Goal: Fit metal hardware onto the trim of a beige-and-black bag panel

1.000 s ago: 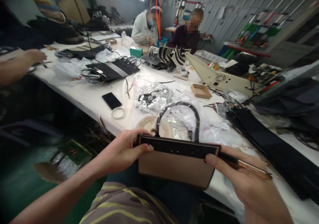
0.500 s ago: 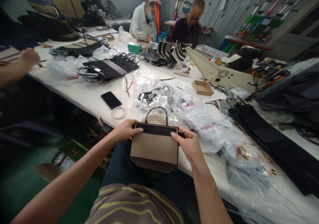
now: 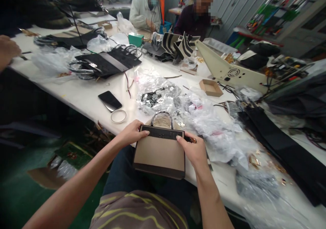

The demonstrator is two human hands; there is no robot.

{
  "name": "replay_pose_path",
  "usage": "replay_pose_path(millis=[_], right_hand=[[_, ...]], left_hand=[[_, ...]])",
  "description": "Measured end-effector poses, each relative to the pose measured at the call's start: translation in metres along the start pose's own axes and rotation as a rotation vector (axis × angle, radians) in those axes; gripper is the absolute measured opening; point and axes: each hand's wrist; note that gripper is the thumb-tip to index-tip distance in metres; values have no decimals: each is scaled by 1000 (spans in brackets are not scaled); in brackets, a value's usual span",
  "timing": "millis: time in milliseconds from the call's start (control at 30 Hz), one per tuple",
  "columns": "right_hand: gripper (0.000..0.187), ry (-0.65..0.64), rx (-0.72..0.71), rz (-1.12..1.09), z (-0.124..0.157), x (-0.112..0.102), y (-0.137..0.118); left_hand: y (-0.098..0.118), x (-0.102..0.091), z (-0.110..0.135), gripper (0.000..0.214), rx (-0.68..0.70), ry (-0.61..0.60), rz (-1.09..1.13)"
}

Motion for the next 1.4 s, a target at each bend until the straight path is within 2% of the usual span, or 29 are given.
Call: replay_pose_path(millis=[100,233,333,433,567,667,767,867,1000,1133,1233,1300,1400], right_hand=[[45,29,19,2,-3,-2,6],[46,42,36,-6,-4,-6,9],[47,56,16,64,-2,-8,5],[43,86,-47,195,0,-8,1],[41,163,-215,388,-5,-8,3],[49,62,-168,274,-13,-11,7],[58,-28,-161,204,-17,-15,7],[48,-73,-218,254,-17,-19,6],[46,-155,-196,210,-9,-21,9],[44,-178,-172,127,-3,-22,14],[44,-207,-131,59,-4,-22,15],[45,-195,-125,73,-5,-22,13],[47,-172,-138,142,-6,-21,9]], left_hand=[[6,5,-6,26,-24,-36,-48],[13,7,-10,32,118,8,-123],[13,6,-16,33,130,-52,-162],[8,7,-19,35,84,-86,-165],[0,17,-16,32,71,-1,-148],[-6,19,-17,40,102,40,-98],[-9,13,-26,50,111,-2,-10],[-12,5,-30,46,82,-71,31],[-15,8,-16,44,79,-20,-36],[-11,14,1,50,129,10,-122],[-3,12,3,55,113,-47,-142],[0,10,2,55,79,-81,-108],[2,10,0,53,55,-62,-78]])
Point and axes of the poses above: each hand's wrist, its own z-axis away from the middle knuckle, its own x-axis out of the palm, y = z × x, and after that the axes turned 11 degrees about z, right-handed
